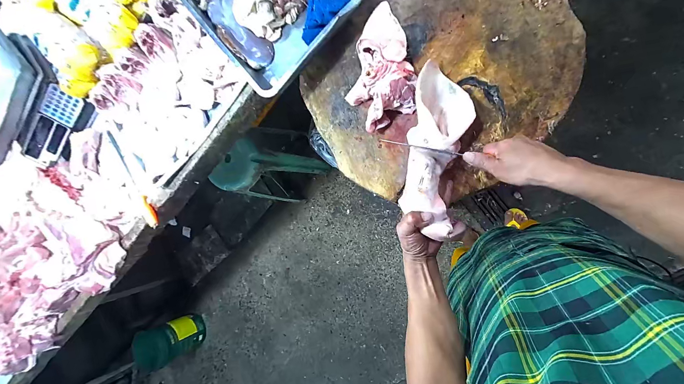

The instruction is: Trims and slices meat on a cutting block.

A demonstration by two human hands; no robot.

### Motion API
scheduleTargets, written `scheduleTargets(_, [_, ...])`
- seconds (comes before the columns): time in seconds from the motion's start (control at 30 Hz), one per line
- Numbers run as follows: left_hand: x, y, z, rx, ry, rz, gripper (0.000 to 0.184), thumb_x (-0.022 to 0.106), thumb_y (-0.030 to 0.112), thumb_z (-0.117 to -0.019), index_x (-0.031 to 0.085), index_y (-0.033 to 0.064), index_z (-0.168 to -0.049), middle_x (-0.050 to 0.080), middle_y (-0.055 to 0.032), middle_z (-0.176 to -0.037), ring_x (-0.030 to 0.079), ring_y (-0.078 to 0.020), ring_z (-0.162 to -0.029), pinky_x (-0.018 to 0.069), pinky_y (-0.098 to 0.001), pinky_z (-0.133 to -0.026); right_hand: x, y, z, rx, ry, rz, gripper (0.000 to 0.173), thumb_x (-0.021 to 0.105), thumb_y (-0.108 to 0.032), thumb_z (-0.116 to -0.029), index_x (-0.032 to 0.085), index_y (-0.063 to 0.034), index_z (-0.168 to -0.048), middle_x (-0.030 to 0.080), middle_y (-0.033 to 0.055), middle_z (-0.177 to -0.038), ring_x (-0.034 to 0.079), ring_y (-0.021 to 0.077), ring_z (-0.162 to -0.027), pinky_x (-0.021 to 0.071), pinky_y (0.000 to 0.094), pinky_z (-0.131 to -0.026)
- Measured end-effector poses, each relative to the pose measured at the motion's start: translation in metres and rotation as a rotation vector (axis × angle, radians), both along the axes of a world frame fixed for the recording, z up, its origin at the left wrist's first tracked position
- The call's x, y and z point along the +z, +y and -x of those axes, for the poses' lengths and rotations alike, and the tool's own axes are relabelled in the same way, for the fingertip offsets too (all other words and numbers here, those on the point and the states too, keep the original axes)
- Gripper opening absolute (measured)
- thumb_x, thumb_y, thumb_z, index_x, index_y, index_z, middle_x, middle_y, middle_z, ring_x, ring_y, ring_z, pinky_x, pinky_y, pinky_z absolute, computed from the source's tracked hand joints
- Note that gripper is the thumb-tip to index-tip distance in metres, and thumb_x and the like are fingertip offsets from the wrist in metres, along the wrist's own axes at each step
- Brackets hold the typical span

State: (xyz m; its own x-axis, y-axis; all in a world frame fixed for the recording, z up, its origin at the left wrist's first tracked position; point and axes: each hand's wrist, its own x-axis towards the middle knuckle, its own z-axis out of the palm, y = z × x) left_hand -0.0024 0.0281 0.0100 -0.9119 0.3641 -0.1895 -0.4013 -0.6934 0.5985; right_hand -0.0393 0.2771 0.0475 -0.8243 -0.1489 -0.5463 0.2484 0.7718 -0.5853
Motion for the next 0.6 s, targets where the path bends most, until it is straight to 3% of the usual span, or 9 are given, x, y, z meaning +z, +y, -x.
scheduleTargets(0.07, [0.000, -0.001, -0.001, -0.006, -0.014, 0.011, 0.042, 0.084, 0.031, -0.0738, 0.073, 0.0115, -0.109, 0.076, -0.0110, -0.106, 0.074, -0.0233, -0.098, 0.0603, -0.0444, -0.091, 0.013, -0.005, -0.007, -0.008, 0.049, 0.018, 0.072, 0.031, -0.069, -0.1036, 0.068, -0.0075, -0.097, 0.067, 0.0173, -0.083, 0.069, 0.0377, -0.083, 0.0537, 0.0634, -0.073])
scheduleTargets(0.13, [0.001, 0.001, -0.002, 0.000, -0.006, 0.065, 0.038, 0.083, 0.034, -0.0736, 0.074, 0.0132, -0.104, 0.077, -0.0077, -0.097, 0.075, -0.0185, -0.087, 0.0626, -0.0387, -0.079, 0.019, -0.016, -0.015, 0.020, 0.108, 0.046, 0.069, 0.033, -0.071, -0.1020, 0.065, -0.0110, -0.090, 0.062, 0.0107, -0.070, 0.067, 0.0311, -0.070, 0.0544, 0.0569, -0.063])
scheduleTargets(0.2, [0.001, 0.002, 0.000, 0.010, 0.001, 0.108, 0.032, 0.081, 0.032, -0.0733, 0.074, 0.0138, -0.099, 0.076, -0.0061, -0.090, 0.074, -0.0162, -0.080, 0.0623, -0.0361, -0.072, 0.007, -0.019, -0.012, 0.042, 0.077, 0.029, 0.072, 0.032, -0.072, -0.1018, 0.067, -0.0091, -0.092, 0.066, 0.0136, -0.076, 0.069, 0.0342, -0.077, 0.0554, 0.0597, -0.069])
scheduleTargets(0.3, [0.002, -0.001, 0.000, 0.003, -0.030, 0.163, 0.040, 0.086, 0.034, -0.0706, 0.073, 0.0138, -0.103, 0.077, -0.0079, -0.095, 0.075, -0.0188, -0.085, 0.0626, -0.0390, -0.077, 0.000, -0.008, -0.002, 0.009, -0.017, -0.027, 0.079, 0.027, -0.073, -0.1016, 0.069, -0.0056, -0.101, 0.070, 0.0202, -0.092, 0.070, 0.0409, -0.093, 0.0533, 0.0658, -0.081])
scheduleTargets(0.43, [0.008, -0.001, -0.002, 0.001, -0.030, 0.284, 0.043, 0.089, 0.029, -0.0666, 0.070, 0.0138, -0.101, 0.074, -0.0039, -0.084, 0.072, -0.0134, -0.073, 0.0619, -0.0339, -0.068, 0.022, -0.016, -0.014, 0.066, 0.061, -0.002, 0.072, 0.032, -0.073, -0.1010, 0.067, -0.0108, -0.092, 0.065, 0.0123, -0.076, 0.068, 0.0333, -0.076, 0.0550, 0.0591, -0.068])
scheduleTargets(0.5, [0.007, -0.002, 0.000, 0.003, -0.015, 0.291, 0.043, 0.087, 0.028, -0.0675, 0.069, 0.0138, -0.103, 0.075, -0.0040, -0.086, 0.073, -0.0138, -0.074, 0.0622, -0.0344, -0.069, 0.017, -0.015, -0.010, 0.091, 0.031, -0.033, 0.074, 0.032, -0.072, -0.1015, 0.068, -0.0078, -0.095, 0.067, 0.0162, -0.082, 0.070, 0.0377, -0.083, 0.0548, 0.0625, -0.074])
scheduleTargets(0.53, [0.003, -0.002, -0.001, 0.010, -0.020, 0.286, 0.043, 0.086, 0.030, -0.0697, 0.068, 0.0134, -0.105, 0.075, -0.0049, -0.088, 0.073, -0.0149, -0.076, 0.0623, -0.0355, -0.070, 0.011, -0.011, -0.007, 0.072, 0.003, -0.070, 0.076, 0.031, -0.072, -0.1016, 0.069, -0.0066, -0.098, 0.069, 0.0190, -0.088, 0.070, 0.0406, -0.090, 0.0545, 0.0651, -0.078])
scheduleTargets(0.6, [-0.005, -0.002, 0.002, 0.041, -0.081, 0.332, 0.051, 0.081, 0.048, -0.0780, 0.068, 0.0134, -0.113, 0.075, -0.0068, -0.096, 0.073, -0.0175, -0.085, 0.0622, -0.0382, -0.076, 0.003, 0.000, 0.000, 0.038, -0.027, -0.126, 0.079, 0.029, -0.073, -0.1014, 0.070, -0.0057, -0.101, 0.071, 0.0216, -0.095, 0.069, 0.0434, -0.098, 0.0527, 0.0677, -0.083])
